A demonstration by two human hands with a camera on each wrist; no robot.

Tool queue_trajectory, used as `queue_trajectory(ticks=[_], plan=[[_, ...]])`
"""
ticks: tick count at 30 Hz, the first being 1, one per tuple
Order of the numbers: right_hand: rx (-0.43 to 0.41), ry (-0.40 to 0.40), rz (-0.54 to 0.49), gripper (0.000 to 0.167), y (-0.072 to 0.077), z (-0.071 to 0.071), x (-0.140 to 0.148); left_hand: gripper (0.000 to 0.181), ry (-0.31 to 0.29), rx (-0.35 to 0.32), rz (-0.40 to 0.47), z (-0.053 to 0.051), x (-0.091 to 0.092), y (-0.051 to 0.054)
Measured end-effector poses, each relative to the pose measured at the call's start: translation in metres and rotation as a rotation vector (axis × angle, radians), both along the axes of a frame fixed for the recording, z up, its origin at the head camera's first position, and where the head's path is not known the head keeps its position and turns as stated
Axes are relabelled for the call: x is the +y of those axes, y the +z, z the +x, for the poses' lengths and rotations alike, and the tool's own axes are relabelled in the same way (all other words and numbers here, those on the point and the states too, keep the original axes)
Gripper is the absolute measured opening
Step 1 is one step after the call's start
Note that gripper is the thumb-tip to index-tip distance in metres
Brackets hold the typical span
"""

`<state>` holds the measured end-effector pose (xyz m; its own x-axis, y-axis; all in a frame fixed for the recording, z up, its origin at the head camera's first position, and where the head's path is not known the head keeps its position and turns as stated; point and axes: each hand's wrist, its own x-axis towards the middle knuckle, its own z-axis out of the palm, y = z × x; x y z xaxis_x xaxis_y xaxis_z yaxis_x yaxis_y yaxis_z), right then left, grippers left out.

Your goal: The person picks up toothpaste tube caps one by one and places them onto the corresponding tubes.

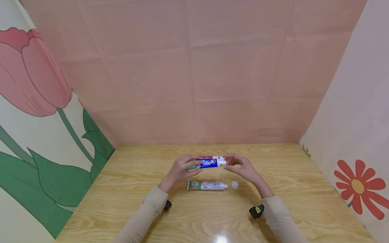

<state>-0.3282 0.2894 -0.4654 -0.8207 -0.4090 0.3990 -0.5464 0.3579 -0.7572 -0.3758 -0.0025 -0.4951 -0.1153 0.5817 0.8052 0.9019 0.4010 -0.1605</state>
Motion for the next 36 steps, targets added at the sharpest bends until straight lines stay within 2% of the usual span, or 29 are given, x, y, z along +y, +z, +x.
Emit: queue_trajectory(ticks=[6, 13, 19, 25, 36], plan=[[0.011, 0.012, -0.025, 0.023, 0.001, -0.001, 0.001, 0.037, 0.000, 0.008, -0.006, -0.001, 0.001, 0.000], [-0.035, -0.031, 0.016, 0.018, 0.001, -0.001, 0.001, 0.038, 0.010, 0.027, -0.026, 0.001, 0.001, 0.000], [-0.061, -0.039, 0.033, 0.013, -0.012, -0.011, 0.007, 0.041, 0.028, 0.053, -0.050, 0.002, 0.000, 0.002], [-0.049, -0.034, 0.046, 0.014, -0.025, -0.021, 0.012, 0.041, 0.028, 0.069, -0.056, 0.002, 0.000, 0.002], [-0.008, -0.053, 0.058, 0.024, -0.027, -0.018, 0.009, 0.042, 0.019, 0.074, -0.049, 0.001, 0.001, 0.001]])
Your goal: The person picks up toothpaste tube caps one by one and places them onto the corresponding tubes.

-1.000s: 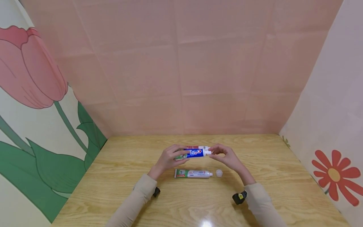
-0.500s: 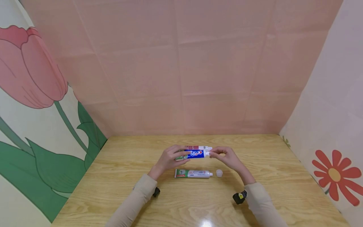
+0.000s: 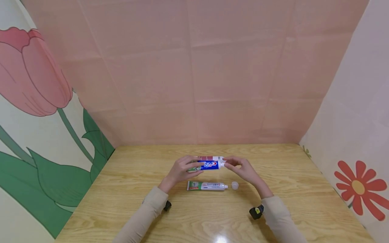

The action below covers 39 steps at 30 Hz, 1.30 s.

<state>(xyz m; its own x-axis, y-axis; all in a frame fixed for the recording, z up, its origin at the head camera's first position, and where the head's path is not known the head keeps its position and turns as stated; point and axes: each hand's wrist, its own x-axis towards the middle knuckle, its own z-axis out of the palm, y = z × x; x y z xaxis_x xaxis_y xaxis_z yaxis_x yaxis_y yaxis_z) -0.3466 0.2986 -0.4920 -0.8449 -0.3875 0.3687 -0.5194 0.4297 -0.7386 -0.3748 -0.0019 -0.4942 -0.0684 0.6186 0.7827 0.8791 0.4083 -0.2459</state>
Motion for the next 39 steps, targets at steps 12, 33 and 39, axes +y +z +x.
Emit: queue_trajectory(ticks=[12, 33, 39], plan=[[0.025, 0.095, -0.080, 0.028, 0.025, 0.019, -0.009, 0.032, 0.011, -0.002, -0.001, 0.001, -0.004, 0.001], [-0.017, 0.063, -0.063, 0.016, 0.003, 0.004, 0.000, 0.038, -0.002, 0.047, 0.002, 0.002, -0.002, 0.004], [-0.012, 0.028, -0.020, 0.018, -0.002, 0.001, 0.001, 0.040, 0.003, 0.048, -0.001, 0.002, -0.001, 0.003]])
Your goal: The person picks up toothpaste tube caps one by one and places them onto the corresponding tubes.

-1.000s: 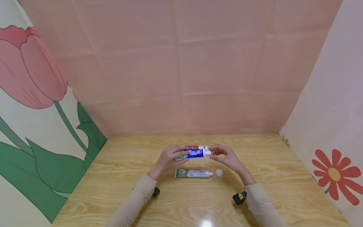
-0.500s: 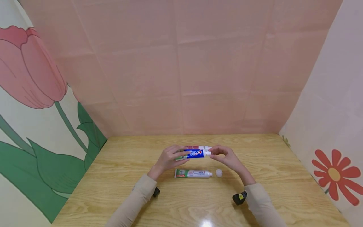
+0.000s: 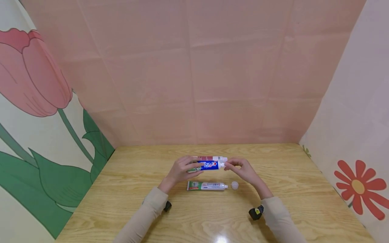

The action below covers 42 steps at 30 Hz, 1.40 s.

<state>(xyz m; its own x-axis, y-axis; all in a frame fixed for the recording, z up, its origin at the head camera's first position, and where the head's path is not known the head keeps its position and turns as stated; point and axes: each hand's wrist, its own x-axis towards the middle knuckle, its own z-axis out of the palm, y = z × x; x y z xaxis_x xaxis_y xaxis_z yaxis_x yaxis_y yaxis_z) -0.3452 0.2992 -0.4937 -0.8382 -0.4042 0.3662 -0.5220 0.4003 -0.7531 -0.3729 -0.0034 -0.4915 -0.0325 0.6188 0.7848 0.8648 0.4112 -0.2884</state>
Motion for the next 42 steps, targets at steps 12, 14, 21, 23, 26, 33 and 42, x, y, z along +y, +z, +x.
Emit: queue_trajectory(ticks=[12, 14, 21, 23, 26, 33, 42], plan=[[0.022, -0.025, 0.042, 0.025, 0.001, 0.000, -0.003, 0.036, -0.008, 0.007, -0.008, 0.000, 0.001, 0.000], [0.028, -0.014, 0.046, 0.026, 0.006, 0.004, -0.006, 0.037, -0.016, 0.007, -0.005, 0.000, 0.001, -0.001], [0.031, -0.003, 0.024, 0.029, 0.017, 0.012, -0.012, 0.035, -0.031, -0.006, 0.002, 0.001, 0.002, -0.001], [0.032, -0.014, 0.034, 0.031, 0.011, 0.008, -0.010, 0.035, -0.031, -0.006, 0.003, 0.001, 0.002, -0.001], [0.026, -0.023, 0.041, 0.035, 0.003, 0.002, -0.008, 0.034, -0.026, -0.003, 0.003, 0.001, 0.002, -0.001], [0.032, 0.008, 0.029, 0.036, 0.015, 0.011, -0.012, 0.034, -0.028, 0.008, 0.003, 0.001, 0.003, 0.000], [0.044, 0.006, 0.023, 0.033, 0.025, 0.019, -0.014, 0.041, -0.018, -0.013, 0.007, 0.003, 0.001, 0.000]])
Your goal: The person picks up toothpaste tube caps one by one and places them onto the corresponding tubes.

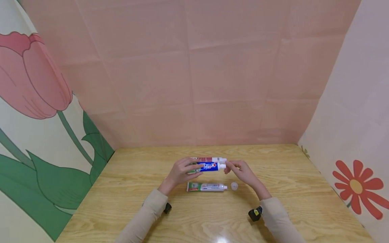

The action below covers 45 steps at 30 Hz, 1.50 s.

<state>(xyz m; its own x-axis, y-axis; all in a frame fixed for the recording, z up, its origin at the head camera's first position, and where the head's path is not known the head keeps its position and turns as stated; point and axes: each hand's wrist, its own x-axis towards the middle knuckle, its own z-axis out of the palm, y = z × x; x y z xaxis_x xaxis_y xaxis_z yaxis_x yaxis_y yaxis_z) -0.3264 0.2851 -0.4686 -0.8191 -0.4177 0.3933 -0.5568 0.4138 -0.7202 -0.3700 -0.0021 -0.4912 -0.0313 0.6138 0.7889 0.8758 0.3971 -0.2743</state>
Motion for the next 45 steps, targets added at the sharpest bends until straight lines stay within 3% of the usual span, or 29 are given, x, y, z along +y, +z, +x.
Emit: queue_trajectory(ticks=[11, 22, 28, 37, 45], plan=[[0.003, 0.058, -0.089, 0.018, 0.000, 0.000, 0.006, 0.035, 0.011, -0.024, 0.007, 0.000, -0.002, 0.000], [-0.057, 0.108, -0.171, 0.031, -0.011, -0.007, 0.010, 0.031, 0.027, -0.030, 0.002, 0.000, -0.004, 0.000], [-0.069, 0.071, -0.156, 0.020, -0.023, -0.016, 0.016, 0.032, 0.021, -0.015, -0.006, -0.001, -0.003, 0.001], [-0.114, 0.008, -0.127, 0.017, -0.026, -0.016, 0.016, 0.031, 0.015, -0.011, -0.012, -0.002, -0.002, 0.000], [-0.102, 0.051, -0.106, 0.015, -0.026, -0.015, 0.016, 0.030, -0.002, -0.007, -0.007, -0.002, -0.002, -0.002]])
